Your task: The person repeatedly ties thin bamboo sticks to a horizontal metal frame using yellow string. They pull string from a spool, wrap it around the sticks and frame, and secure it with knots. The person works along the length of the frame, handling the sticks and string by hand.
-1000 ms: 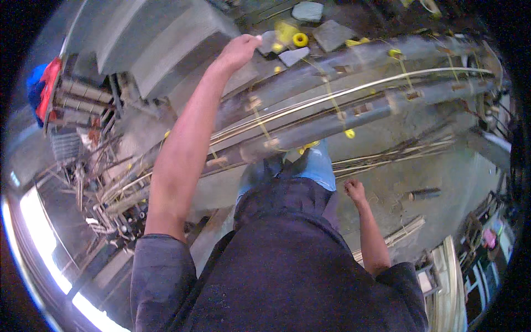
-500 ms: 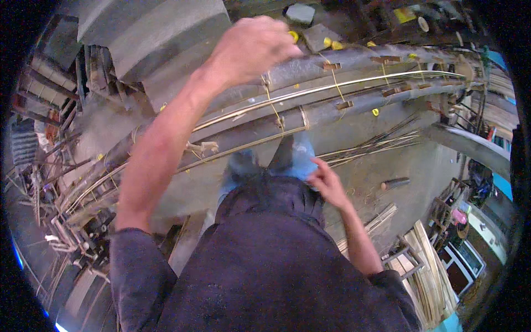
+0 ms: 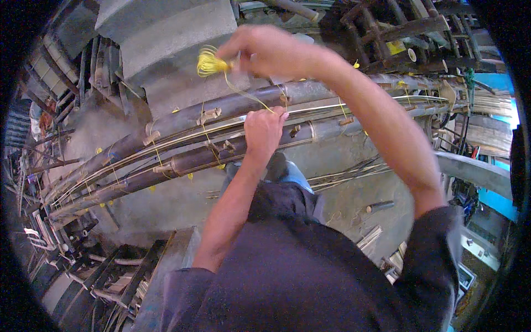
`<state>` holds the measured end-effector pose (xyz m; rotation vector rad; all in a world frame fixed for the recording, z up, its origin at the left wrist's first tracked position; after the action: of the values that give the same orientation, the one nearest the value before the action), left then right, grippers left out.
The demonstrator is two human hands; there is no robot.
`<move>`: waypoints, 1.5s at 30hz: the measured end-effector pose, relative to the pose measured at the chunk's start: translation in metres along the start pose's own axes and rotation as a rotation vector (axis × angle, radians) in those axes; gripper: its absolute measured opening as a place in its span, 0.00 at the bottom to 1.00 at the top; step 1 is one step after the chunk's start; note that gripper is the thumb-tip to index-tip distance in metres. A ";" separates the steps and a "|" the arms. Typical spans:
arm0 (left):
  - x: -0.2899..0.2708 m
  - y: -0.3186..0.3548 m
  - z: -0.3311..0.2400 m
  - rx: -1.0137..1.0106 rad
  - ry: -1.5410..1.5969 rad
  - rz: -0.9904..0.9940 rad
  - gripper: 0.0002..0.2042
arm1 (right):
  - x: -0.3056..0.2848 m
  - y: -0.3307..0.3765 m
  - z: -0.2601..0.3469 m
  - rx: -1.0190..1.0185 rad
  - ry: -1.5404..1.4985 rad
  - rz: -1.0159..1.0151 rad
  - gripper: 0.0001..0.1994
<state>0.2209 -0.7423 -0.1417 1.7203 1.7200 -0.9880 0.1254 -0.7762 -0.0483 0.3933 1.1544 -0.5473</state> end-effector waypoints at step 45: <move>-0.128 0.019 0.154 -0.102 0.208 0.270 0.10 | 0.092 0.067 0.041 0.622 -0.069 -0.330 0.11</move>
<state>0.2273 -0.9434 -0.1369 1.9793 1.5738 -0.6106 0.2233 -0.7637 -0.1184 0.7136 0.9681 -1.2094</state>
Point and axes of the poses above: each hand's wrist, its own y-axis away from the middle knuckle, its own x-axis out of the palm, z = x × y, the point moved 10 cm from there along -y, towards the middle knuckle, and after that the axes turned 1 degree about -x, right-handed, at the moved point
